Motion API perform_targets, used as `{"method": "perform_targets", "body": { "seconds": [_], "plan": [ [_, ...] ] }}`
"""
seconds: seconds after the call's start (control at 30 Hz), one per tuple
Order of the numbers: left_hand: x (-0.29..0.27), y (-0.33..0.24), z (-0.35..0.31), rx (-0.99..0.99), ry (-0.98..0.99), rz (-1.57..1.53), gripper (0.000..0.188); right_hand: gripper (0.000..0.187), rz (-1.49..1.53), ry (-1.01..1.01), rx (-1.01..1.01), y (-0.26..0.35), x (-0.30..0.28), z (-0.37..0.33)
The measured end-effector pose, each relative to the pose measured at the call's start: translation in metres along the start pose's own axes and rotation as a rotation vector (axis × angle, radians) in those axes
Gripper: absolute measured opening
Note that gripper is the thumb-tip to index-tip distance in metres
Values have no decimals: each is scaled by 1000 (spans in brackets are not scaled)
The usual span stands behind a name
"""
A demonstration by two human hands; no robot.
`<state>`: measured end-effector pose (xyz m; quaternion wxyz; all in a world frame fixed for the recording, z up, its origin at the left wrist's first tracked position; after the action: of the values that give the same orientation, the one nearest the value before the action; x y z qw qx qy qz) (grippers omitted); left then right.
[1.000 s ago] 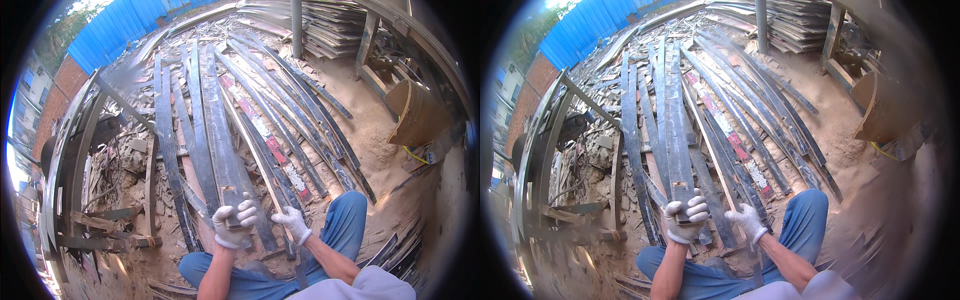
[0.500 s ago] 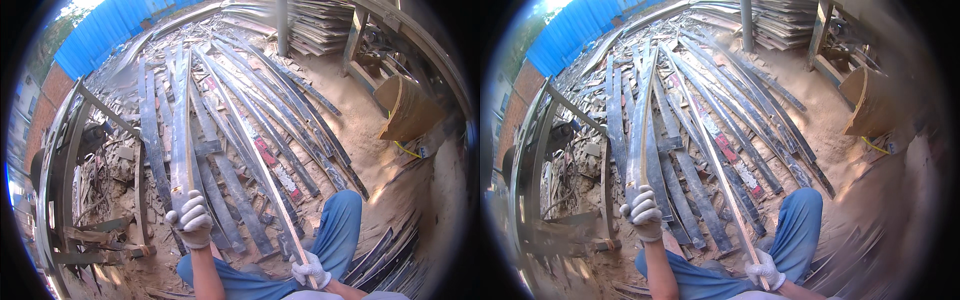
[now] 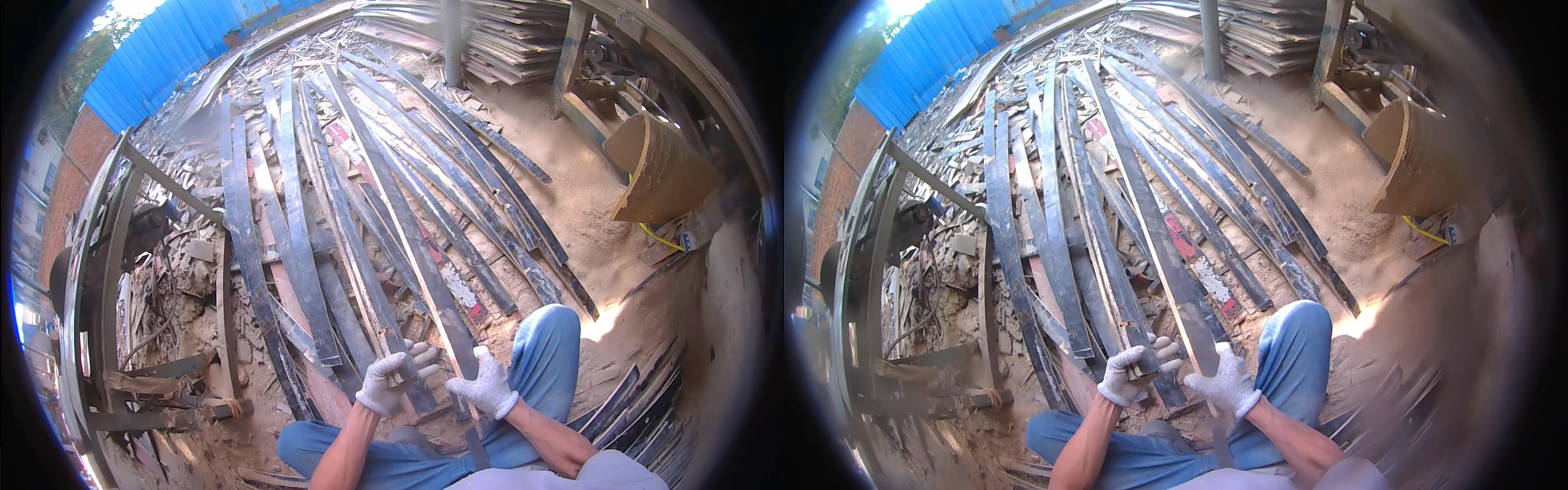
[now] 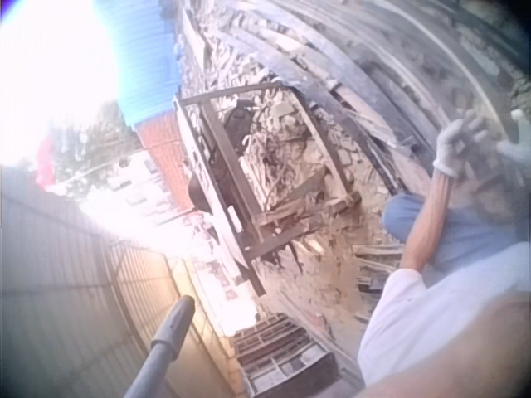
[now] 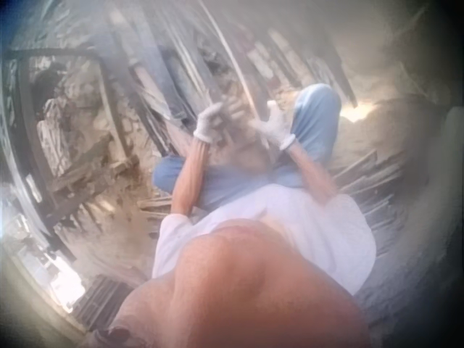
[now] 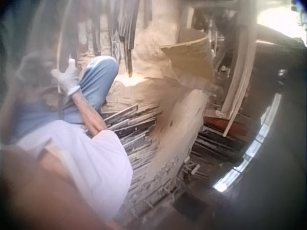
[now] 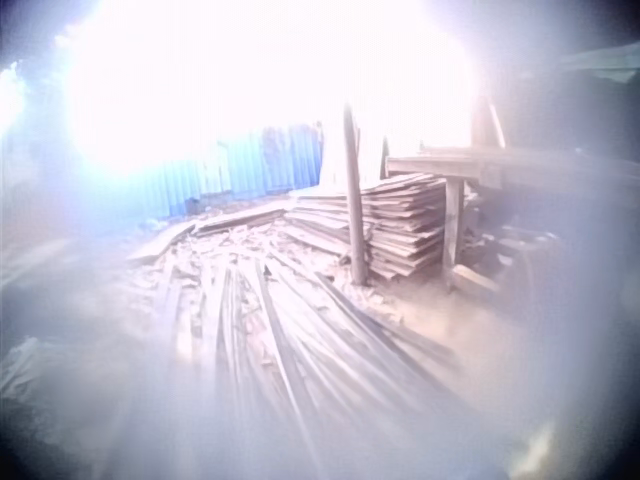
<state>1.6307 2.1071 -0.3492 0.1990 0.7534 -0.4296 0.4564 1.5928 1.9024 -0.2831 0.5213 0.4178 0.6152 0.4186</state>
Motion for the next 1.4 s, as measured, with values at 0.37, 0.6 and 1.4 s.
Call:
{"method": "perform_targets", "body": {
  "seconds": [0.37,0.6,1.4],
  "plan": [
    [-9,1,34,61,-232,259,49,99,-364,330,55,-30,44,137],
    [12,-2,32,65,-97,309,56,91,-178,590,43,-15,46,146],
    [29,-12,-16,88,157,-65,90,109,-1039,64,340,-268,-222,159]
  ]
}}
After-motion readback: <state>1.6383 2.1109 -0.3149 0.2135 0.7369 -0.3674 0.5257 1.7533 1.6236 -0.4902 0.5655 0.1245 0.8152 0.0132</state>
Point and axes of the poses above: each hand's wrist, its own z-axis towards the middle knuckle, its own x-axis out of the palm, y = z × x, the point moved 6 cm from there along z, towards the middle knuckle, and after that the axes turned 14 degrees about -x, right-handed, at the moved point
